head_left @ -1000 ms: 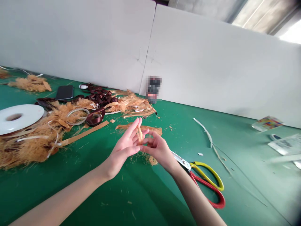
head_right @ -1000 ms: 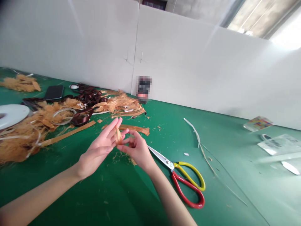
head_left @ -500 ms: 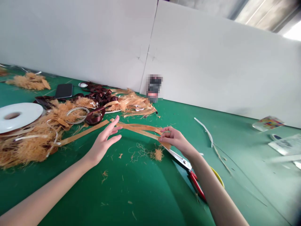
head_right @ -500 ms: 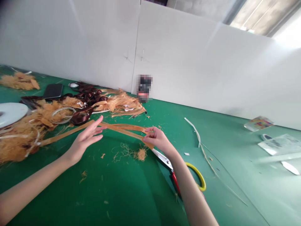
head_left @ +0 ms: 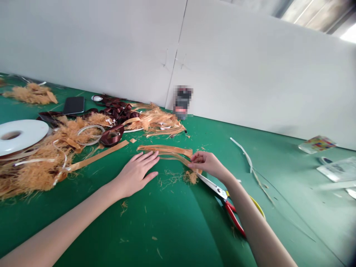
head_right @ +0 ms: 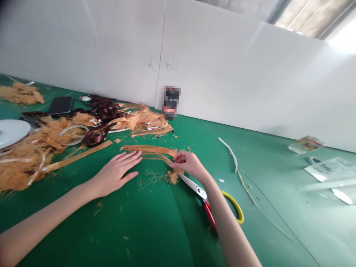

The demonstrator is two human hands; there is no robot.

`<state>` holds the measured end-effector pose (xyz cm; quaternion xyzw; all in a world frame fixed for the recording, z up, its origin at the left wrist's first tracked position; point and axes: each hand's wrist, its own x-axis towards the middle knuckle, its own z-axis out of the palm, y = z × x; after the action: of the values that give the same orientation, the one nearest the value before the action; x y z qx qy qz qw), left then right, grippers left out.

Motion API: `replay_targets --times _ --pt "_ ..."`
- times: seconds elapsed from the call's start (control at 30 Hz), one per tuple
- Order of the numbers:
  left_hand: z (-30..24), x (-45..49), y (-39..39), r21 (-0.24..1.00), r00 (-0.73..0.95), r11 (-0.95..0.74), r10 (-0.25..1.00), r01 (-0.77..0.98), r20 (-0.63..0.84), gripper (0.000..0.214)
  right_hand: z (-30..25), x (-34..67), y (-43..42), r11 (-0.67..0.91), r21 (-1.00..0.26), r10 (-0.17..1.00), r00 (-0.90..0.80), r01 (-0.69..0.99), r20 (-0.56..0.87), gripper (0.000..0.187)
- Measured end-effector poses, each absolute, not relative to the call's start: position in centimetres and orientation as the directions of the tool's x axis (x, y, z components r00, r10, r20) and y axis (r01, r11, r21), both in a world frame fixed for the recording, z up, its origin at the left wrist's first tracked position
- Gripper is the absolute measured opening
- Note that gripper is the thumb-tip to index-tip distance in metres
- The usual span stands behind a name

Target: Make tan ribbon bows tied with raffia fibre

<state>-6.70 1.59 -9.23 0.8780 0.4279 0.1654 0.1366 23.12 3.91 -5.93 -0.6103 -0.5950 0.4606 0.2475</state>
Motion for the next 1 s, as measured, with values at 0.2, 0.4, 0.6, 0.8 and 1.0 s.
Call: replay_targets --times 0.2,0.4,0.6,0.8,1.0 --pt "-9.2 -6.9 0.8 0.293 0.474 -0.549 0.831 0.782 0.291 0.046 -5.6 23.0 4.0 -0.179 -0.838 0.943 -0.152 0.515 -0.295 0.035" --pt "-9.0 -7.0 0.2 0.364 0.363 -0.505 0.845 0.783 0.392 0.038 -6.4 22.7 4.2 -0.183 -0.84 0.97 -0.044 0.511 -0.239 0.036" --pt "-8.3 -7.1 0.0 0.271 0.302 -0.43 0.862 0.861 0.407 0.035 -6.8 23.6 4.4 -0.214 -0.848 0.97 0.0 0.485 -0.244 0.042" --pt "-8.5 -7.0 0.1 0.308 0.29 -0.442 0.854 0.843 0.432 0.037 -6.4 24.1 4.6 -0.187 -0.831 0.975 -0.007 0.524 -0.223 0.046" --pt "-8.7 -6.9 0.0 0.149 0.308 -0.409 0.84 0.9 0.448 0.035 -6.4 23.3 4.8 -0.123 -0.826 0.988 -0.008 0.55 -0.153 0.04"
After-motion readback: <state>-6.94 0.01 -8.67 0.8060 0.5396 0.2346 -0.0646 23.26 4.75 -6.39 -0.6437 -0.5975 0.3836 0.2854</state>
